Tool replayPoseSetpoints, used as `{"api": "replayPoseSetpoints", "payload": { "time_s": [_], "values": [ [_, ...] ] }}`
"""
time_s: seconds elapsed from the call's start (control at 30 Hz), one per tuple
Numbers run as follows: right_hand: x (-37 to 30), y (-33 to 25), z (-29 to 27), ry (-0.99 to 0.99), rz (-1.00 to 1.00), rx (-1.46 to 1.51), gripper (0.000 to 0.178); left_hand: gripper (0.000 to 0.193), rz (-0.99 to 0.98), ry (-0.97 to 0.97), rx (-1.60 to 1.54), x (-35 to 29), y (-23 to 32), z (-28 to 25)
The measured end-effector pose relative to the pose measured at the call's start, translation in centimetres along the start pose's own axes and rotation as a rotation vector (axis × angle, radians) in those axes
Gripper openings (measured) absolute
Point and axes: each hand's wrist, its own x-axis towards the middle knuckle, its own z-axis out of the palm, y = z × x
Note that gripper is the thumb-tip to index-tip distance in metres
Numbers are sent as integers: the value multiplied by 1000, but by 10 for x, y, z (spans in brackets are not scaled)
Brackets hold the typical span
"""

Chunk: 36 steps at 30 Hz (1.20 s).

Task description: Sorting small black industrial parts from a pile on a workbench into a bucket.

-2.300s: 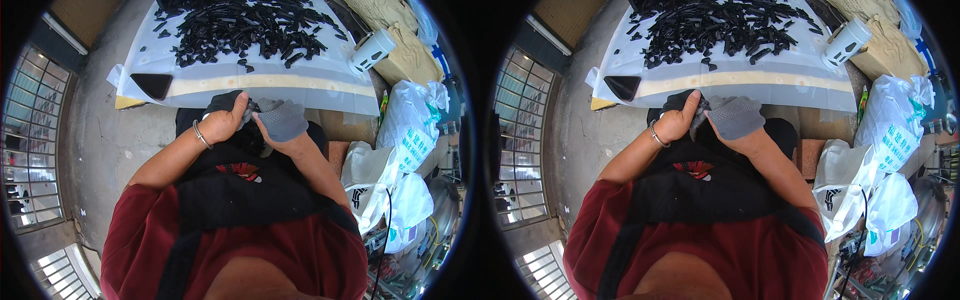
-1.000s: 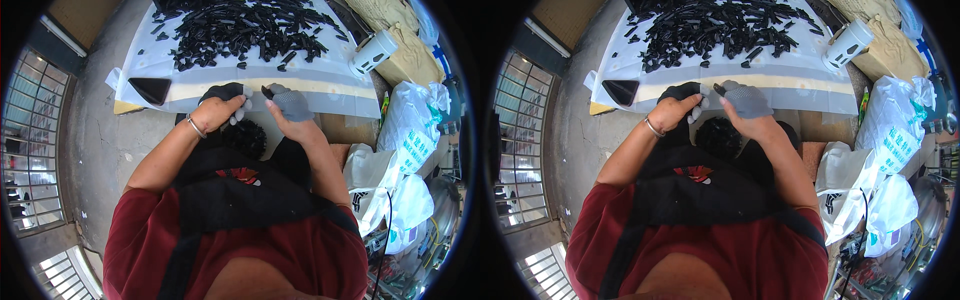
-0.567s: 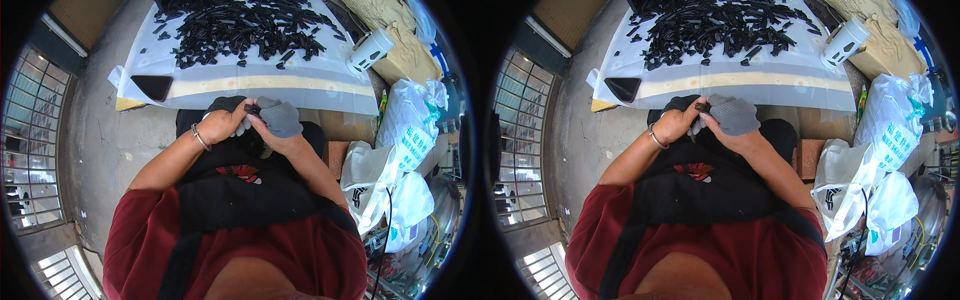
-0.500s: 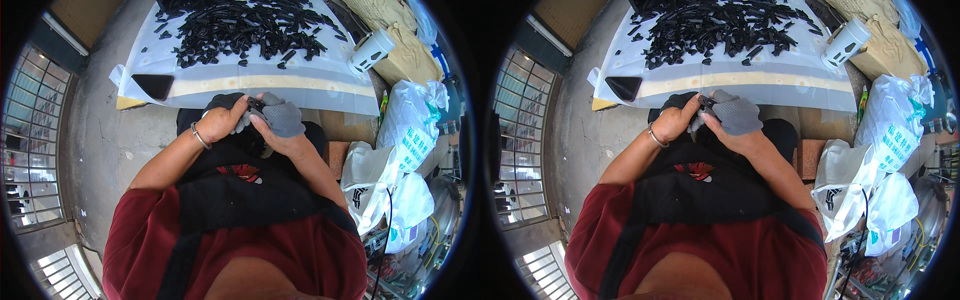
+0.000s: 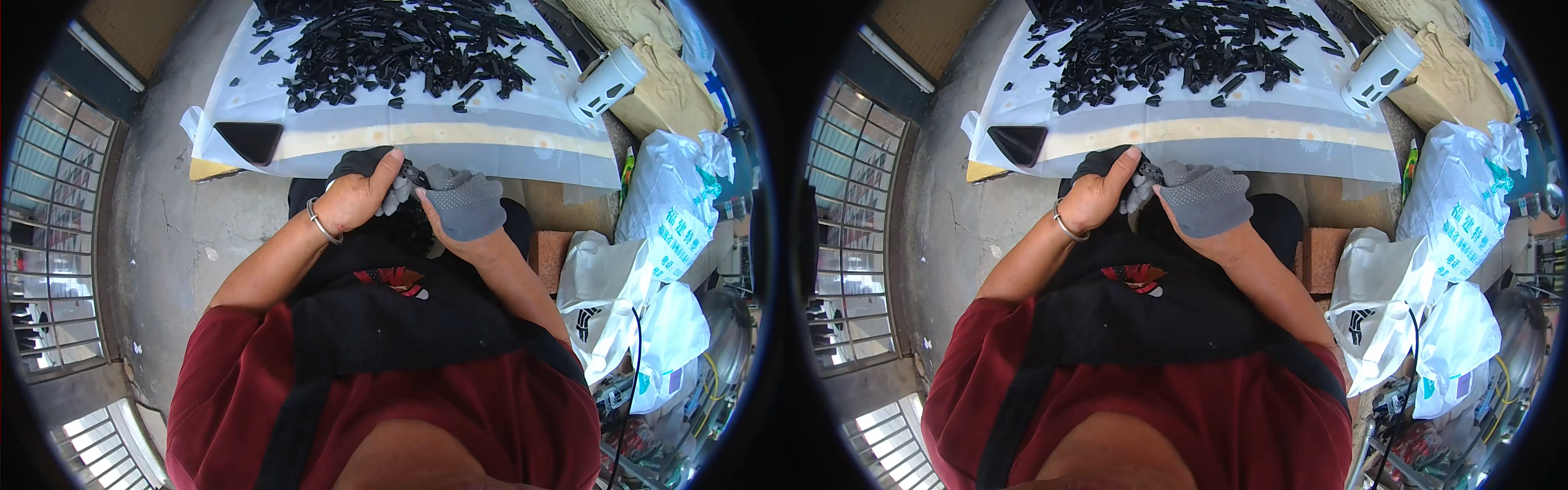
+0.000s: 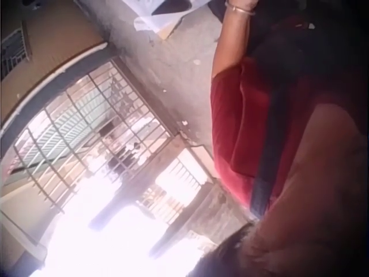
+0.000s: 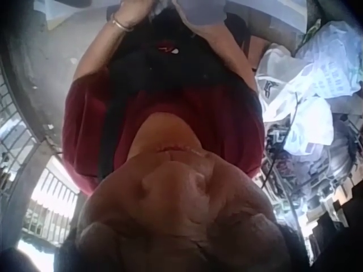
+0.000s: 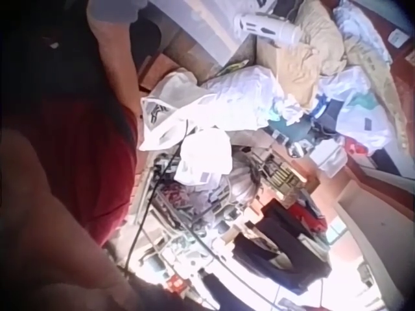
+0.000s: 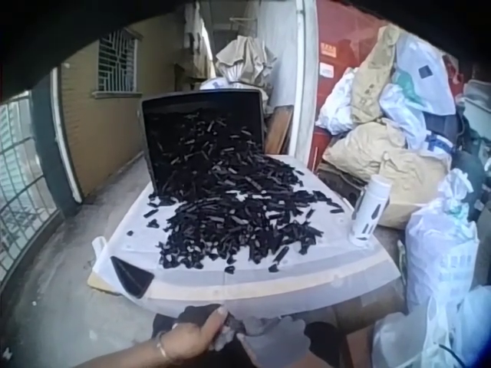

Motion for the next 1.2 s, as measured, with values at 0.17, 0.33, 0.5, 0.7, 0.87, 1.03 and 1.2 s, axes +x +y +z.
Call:
{"api": "replayPoseSetpoints", "payload": {
  "time_s": [0.17, 0.33, 0.5, 0.7, 0.87, 1.03, 1.2],
  "values": [
    [1, 3, 15, -28, -93, -20, 15, 35, 272, 162, 247, 1, -1, 16],
    [-4, 10, 27, -207, 34, 243, 22, 32, 225, -13, 437, 4, 0, 5],
    [36, 68, 13, -357, 241, -15, 27, 29, 233, 251, 798, 49, -33, -14],
    [79, 149, 33, -364, 240, -280, 24, 25, 235, 123, 1063, 108, -29, -6],
    [90, 138, 32, -532, 413, -311, 22, 24, 281, 151, 1072, 115, -44, -3],
    [50, 160, 35, -142, 328, -329, 22, 18, 273, 104, 964, 105, -41, -8],
    [23, 110, 32, 7, 877, 909, 21, 19, 442, 242, 766, 72, -45, -9]
  ]
}}
